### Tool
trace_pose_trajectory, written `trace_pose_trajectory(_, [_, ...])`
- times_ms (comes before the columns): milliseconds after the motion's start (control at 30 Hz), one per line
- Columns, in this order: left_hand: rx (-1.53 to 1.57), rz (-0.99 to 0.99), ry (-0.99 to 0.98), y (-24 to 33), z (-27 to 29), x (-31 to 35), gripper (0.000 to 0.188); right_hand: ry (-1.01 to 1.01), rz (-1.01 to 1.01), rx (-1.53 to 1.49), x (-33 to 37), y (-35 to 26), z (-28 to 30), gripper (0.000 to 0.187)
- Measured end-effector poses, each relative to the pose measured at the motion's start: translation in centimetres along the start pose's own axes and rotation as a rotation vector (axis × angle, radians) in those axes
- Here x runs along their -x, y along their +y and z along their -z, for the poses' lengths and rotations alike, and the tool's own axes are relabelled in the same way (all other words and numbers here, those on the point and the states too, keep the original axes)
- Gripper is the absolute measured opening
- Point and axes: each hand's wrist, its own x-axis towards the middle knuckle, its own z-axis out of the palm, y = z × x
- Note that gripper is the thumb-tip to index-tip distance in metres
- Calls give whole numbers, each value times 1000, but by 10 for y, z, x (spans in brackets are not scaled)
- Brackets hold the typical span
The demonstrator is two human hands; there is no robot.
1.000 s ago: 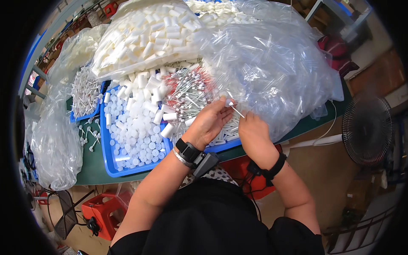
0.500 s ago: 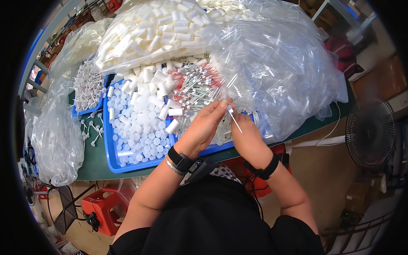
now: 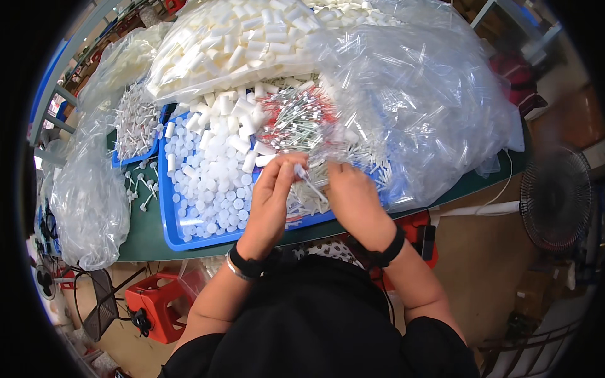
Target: The person assembles small white plastic components by hand, picking up cylindrical pieces and inserting them into other parts. The person works at a table with blue trays filled with parts and plastic bags of supplies.
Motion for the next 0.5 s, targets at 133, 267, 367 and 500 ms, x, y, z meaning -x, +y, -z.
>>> trace_pose_trajectory(133, [6, 178, -295, -12, -2, 25, 29, 32, -37, -97, -5, 21, 19, 22])
trace_pose_trajectory(267, [-67, 210, -429, -33, -15, 29, 27, 57, -71, -86, -6, 37, 35, 36])
trace_pose_trajectory(367, [-207, 128, -370, -28, -10, 22, 27, 93, -21, -12, -2, 36, 44, 39])
trace_pose_trajectory(500, [-211, 170, -305, -25, 9, 21, 30, 201, 46, 114, 1, 22, 50, 36])
